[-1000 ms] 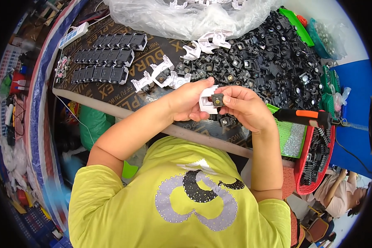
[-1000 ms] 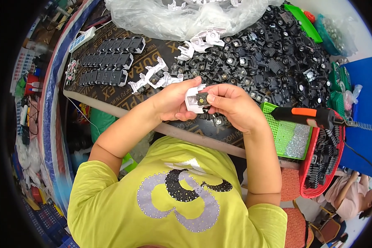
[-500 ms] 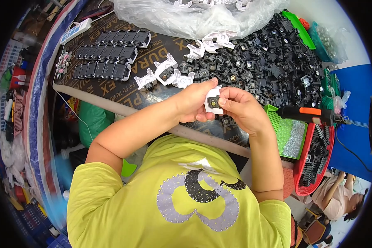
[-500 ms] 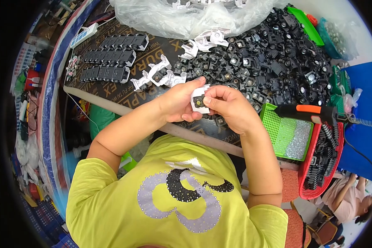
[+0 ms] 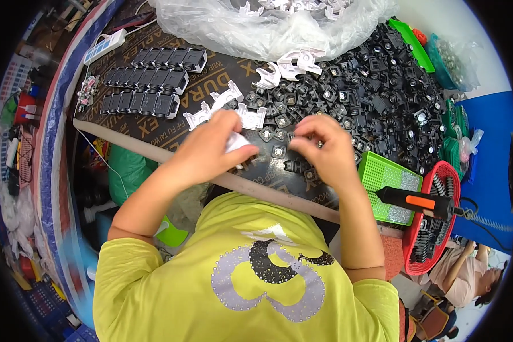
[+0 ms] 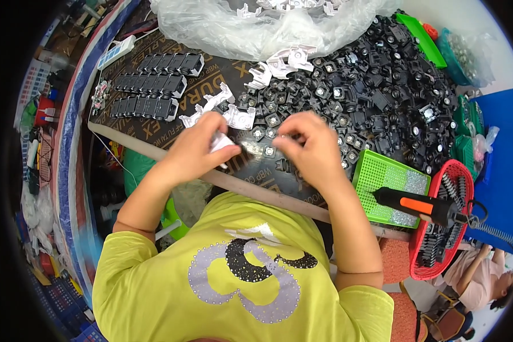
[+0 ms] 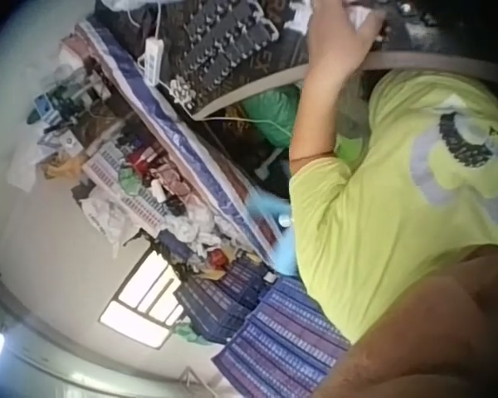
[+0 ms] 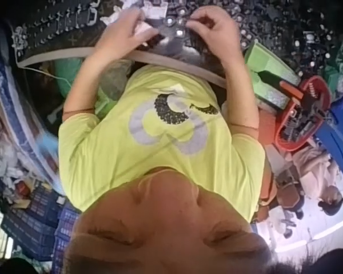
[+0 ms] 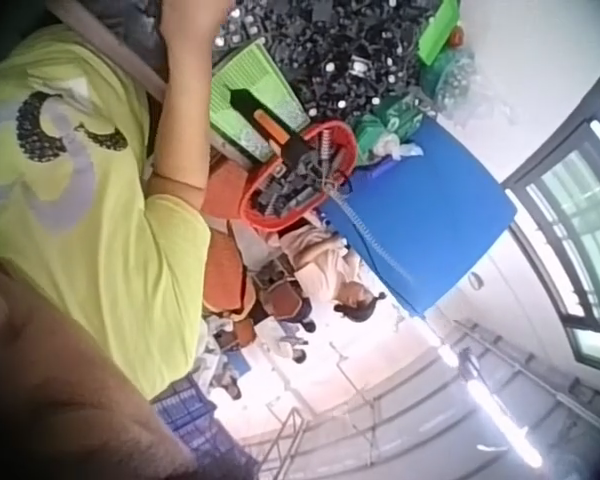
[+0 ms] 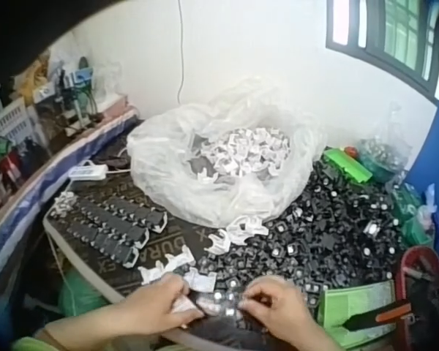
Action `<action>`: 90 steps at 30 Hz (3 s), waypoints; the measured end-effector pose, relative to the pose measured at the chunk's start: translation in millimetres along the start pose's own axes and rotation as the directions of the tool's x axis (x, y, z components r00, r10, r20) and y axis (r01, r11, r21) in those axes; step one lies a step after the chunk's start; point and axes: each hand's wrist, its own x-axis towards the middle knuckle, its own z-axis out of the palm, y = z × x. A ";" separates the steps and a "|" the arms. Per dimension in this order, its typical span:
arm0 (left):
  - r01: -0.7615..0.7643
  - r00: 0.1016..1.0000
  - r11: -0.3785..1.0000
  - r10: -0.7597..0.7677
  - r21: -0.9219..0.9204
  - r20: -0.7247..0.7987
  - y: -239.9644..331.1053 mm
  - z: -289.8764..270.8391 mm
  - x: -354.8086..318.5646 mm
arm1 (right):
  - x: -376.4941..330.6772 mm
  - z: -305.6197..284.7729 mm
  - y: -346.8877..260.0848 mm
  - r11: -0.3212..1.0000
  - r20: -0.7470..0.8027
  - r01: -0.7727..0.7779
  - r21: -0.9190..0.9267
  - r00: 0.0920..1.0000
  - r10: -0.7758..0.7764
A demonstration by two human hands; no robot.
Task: The person assembles small electronic fan components by hand, inserting them into white plastic housings.
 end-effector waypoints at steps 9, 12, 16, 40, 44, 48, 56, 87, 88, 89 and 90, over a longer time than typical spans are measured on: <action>-0.203 0.949 0.903 0.277 0.378 -0.152 -34.9 -11.6 16.2 | 37.8 43.6 -19.3 0.898 0.214 0.009 -0.439 0.972 0.095; -0.272 0.891 0.863 0.394 0.426 -0.228 -21.5 -8.5 30.1 | 20.0 56.3 -19.2 0.790 0.219 0.070 -0.610 0.972 0.084; -0.335 0.841 0.825 0.480 0.455 -0.250 -16.9 -3.3 55.7 | 8.8 52.3 0.0 0.773 0.116 0.116 -0.624 0.992 -0.056; -0.392 0.865 0.628 0.501 -0.672 -0.037 -2.7 1.0 96.4 | -2.3 -5.9 17.6 0.274 0.066 -0.158 0.949 0.946 0.317; -0.195 0.852 0.423 0.520 -0.885 0.061 -9.1 7.7 84.3 | 2.4 -9.1 2.5 0.241 0.126 -0.158 0.958 0.982 0.143; -0.003 0.884 0.296 0.448 -0.955 0.136 -14.6 12.1 83.9 | -4.1 -15.3 1.8 0.390 0.292 -0.307 0.868 0.951 0.098; -0.081 0.954 0.207 0.301 -0.975 -0.015 13.9 48.4 56.4 | -13.8 -1.3 -11.4 0.631 0.047 -0.088 0.771 0.996 0.082; 0.155 0.978 0.402 0.067 -0.903 0.198 30.2 53.9 36.4 | -19.5 -5.4 -0.7 0.062 0.422 -0.455 0.888 0.862 0.282; 0.150 0.979 0.407 0.064 -0.901 0.192 31.4 54.1 34.8 | -18.8 -4.5 -3.7 0.062 0.423 -0.456 0.888 0.861 0.282; 0.145 0.981 0.413 0.062 -0.899 0.186 32.0 54.5 34.0 | -17.4 -3.7 -9.1 0.084 0.431 -0.464 0.882 0.866 0.254; 0.145 0.981 0.412 0.061 -0.900 0.186 32.1 54.9 33.7 | -17.1 -3.3 -12.4 0.107 0.440 -0.471 0.875 0.869 0.226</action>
